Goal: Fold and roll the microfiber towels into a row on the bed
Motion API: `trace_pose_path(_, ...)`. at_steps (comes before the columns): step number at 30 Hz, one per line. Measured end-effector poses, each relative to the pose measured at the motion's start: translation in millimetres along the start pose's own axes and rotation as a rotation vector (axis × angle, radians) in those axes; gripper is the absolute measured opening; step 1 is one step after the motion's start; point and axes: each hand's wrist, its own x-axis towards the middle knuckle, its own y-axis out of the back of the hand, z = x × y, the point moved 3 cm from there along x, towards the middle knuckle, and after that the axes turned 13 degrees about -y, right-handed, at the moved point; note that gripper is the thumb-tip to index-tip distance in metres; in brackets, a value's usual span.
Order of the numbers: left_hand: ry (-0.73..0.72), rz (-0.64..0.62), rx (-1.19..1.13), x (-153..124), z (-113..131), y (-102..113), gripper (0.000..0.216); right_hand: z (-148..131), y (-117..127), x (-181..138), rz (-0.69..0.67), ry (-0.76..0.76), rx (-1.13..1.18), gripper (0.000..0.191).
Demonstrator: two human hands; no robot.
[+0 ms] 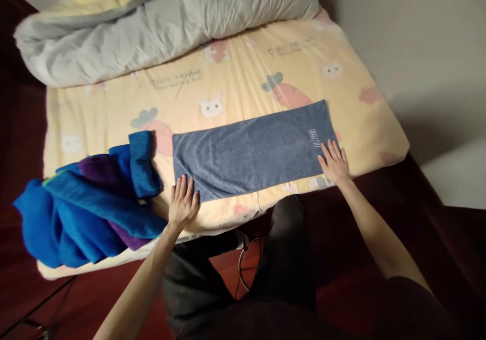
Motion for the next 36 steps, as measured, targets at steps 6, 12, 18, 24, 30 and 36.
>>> trace_pose_path(6, -0.248, -0.054, -0.049, 2, 34, 1, 0.06, -10, 13, -25, -0.049, -0.195, 0.162, 0.068)
trace_pose_path(12, -0.423, -0.173, -0.049, 13, 102, -12, 0.04, -18, 31, -68, 0.028, -0.078, 0.154, 0.056)
trace_pose_path(18, -0.433, -0.241, 0.1, 44, 126, -10, 0.033, 11, 45, -41, 0.022, -0.075, -0.048, 0.05)
trace_pose_path(24, -0.465, -0.22, 0.06, 69, 153, -24, 0.034, 19, 47, -31, -0.015, -0.071, -0.196, 0.041)
trace_pose_path(30, -0.465, -0.231, -0.004, 83, 161, -39, 0.037, 26, 47, -41, -0.027, -0.157, -0.163, 0.044)
trace_pose_path(36, -0.498, -0.228, -0.094, 67, 152, -35, 0.035, 23, 47, -54, -0.014, -0.255, -0.189, 0.039)
